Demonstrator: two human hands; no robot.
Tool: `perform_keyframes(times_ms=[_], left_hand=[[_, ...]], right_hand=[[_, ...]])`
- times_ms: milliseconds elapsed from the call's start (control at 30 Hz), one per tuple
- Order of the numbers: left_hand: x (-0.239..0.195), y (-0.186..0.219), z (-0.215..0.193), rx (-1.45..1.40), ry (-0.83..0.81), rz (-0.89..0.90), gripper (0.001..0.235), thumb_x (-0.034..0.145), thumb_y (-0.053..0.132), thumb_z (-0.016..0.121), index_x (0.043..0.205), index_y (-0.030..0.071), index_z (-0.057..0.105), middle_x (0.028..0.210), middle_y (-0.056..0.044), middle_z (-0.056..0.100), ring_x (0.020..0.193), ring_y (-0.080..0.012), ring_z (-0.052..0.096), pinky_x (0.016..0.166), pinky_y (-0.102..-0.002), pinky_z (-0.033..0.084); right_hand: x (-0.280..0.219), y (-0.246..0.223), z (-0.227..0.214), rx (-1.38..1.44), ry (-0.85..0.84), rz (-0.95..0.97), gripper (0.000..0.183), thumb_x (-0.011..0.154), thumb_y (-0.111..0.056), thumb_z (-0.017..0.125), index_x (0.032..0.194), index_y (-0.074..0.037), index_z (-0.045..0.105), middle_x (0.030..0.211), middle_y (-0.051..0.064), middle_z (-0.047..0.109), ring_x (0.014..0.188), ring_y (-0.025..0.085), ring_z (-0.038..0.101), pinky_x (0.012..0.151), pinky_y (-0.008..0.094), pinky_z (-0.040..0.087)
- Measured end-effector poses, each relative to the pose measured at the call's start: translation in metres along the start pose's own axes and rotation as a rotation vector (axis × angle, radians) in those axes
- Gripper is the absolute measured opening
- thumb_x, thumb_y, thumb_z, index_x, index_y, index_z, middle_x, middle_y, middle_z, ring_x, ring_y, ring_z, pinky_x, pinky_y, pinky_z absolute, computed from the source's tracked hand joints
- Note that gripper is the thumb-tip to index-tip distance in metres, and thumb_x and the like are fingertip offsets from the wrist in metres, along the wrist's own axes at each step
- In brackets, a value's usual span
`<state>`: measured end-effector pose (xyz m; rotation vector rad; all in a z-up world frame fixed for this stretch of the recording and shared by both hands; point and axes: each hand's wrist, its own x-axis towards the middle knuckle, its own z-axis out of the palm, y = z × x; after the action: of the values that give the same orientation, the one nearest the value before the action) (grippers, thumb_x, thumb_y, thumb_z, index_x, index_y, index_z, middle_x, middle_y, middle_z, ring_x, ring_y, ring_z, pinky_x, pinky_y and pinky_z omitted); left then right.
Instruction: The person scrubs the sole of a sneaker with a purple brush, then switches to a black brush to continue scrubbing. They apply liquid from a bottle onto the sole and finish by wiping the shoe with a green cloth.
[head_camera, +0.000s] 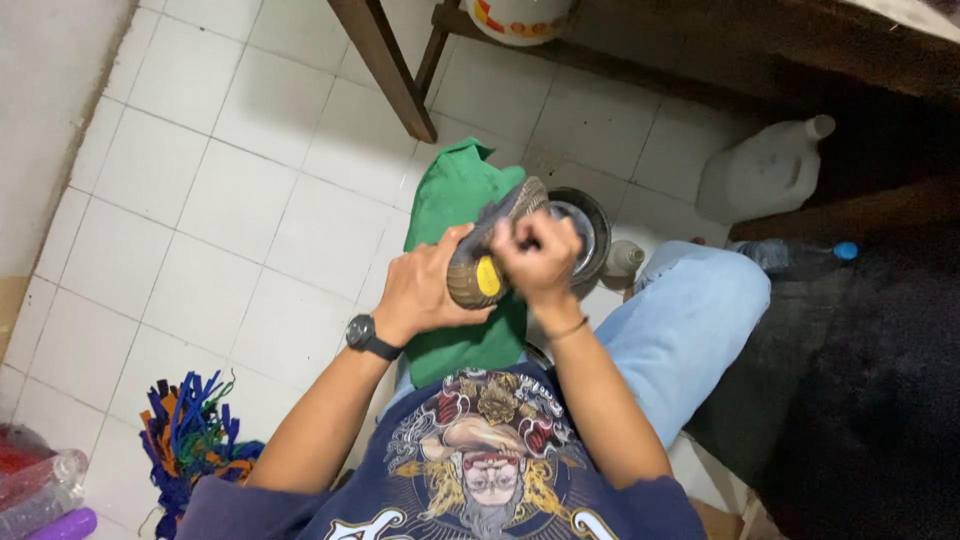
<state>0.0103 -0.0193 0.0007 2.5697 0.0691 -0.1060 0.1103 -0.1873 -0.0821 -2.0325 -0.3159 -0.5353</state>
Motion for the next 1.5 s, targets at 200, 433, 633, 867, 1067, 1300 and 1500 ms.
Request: perform_keyframes(times_ms=[200, 433, 633, 867, 1067, 1300, 1500], left_hand=[[0.009, 0.005, 0.007, 0.082, -0.074, -0.015, 0.108, 0.046, 0.068, 0.084, 0.138, 0.026, 0.046, 0.085, -0.012, 0.074, 0.085, -0.0414, 0.074, 0.074, -0.055, 0.057], [0.016, 0.016, 0.001, 0.074, -0.143, -0.029, 0.105, 0.047, 0.064, 0.085, 0.136, 0.024, 0.046, 0.085, -0.016, 0.075, 0.086, -0.0459, 0.073, 0.075, -0.058, 0.056], [0.019, 0.024, -0.01, 0.029, -0.145, -0.039, 0.1, 0.05, 0.057, 0.086, 0.134, 0.022, 0.045, 0.085, -0.019, 0.075, 0.086, -0.0484, 0.073, 0.076, -0.059, 0.055], [0.021, 0.017, -0.011, 0.03, -0.172, -0.081, 0.101, 0.049, 0.059, 0.086, 0.134, 0.026, 0.043, 0.088, -0.019, 0.075, 0.09, -0.0486, 0.073, 0.08, -0.057, 0.054], [0.021, 0.012, -0.01, 0.046, -0.2, -0.097, 0.102, 0.048, 0.061, 0.085, 0.135, 0.029, 0.043, 0.088, -0.02, 0.075, 0.092, -0.0474, 0.073, 0.082, -0.057, 0.054], [0.018, 0.008, -0.013, 0.016, -0.19, -0.109, 0.102, 0.048, 0.062, 0.086, 0.135, 0.03, 0.044, 0.088, -0.023, 0.074, 0.092, -0.0492, 0.072, 0.083, -0.055, 0.053], [0.027, 0.014, -0.021, -0.025, -0.163, -0.087, 0.101, 0.048, 0.056, 0.089, 0.134, 0.028, 0.046, 0.089, -0.027, 0.073, 0.093, -0.0523, 0.071, 0.083, -0.058, 0.053]], right_hand=[[-0.007, 0.014, 0.0, 0.021, 0.038, -0.018, 0.037, 0.08, -0.03, 0.086, 0.063, -0.023, 0.053, 0.051, -0.002, 0.056, 0.056, 0.029, 0.063, 0.063, 0.033, 0.049], [-0.002, -0.007, -0.011, 0.064, 0.023, -0.026, 0.039, 0.082, -0.023, 0.082, 0.063, -0.02, 0.049, 0.051, 0.003, 0.055, 0.057, 0.034, 0.061, 0.063, 0.037, 0.05], [-0.007, 0.048, 0.001, -0.01, 0.066, -0.006, 0.035, 0.08, -0.024, 0.085, 0.066, -0.019, 0.053, 0.052, 0.006, 0.057, 0.058, 0.036, 0.063, 0.062, 0.039, 0.05], [-0.009, 0.026, -0.001, 0.046, 0.096, -0.134, 0.036, 0.084, -0.022, 0.079, 0.064, -0.021, 0.05, 0.053, 0.002, 0.056, 0.057, 0.031, 0.061, 0.064, 0.036, 0.05], [-0.021, 0.019, 0.0, 0.191, 0.04, -0.25, 0.035, 0.078, -0.028, 0.081, 0.056, -0.023, 0.054, 0.054, -0.001, 0.062, 0.054, 0.025, 0.061, 0.067, 0.03, 0.049], [-0.022, 0.021, 0.002, 0.154, 0.034, -0.163, 0.035, 0.081, -0.022, 0.082, 0.062, -0.021, 0.053, 0.053, 0.001, 0.057, 0.055, 0.028, 0.06, 0.063, 0.033, 0.048], [-0.023, 0.025, 0.007, 0.17, 0.045, -0.174, 0.037, 0.084, -0.019, 0.079, 0.059, -0.019, 0.052, 0.053, 0.002, 0.055, 0.054, 0.029, 0.056, 0.064, 0.033, 0.048]])
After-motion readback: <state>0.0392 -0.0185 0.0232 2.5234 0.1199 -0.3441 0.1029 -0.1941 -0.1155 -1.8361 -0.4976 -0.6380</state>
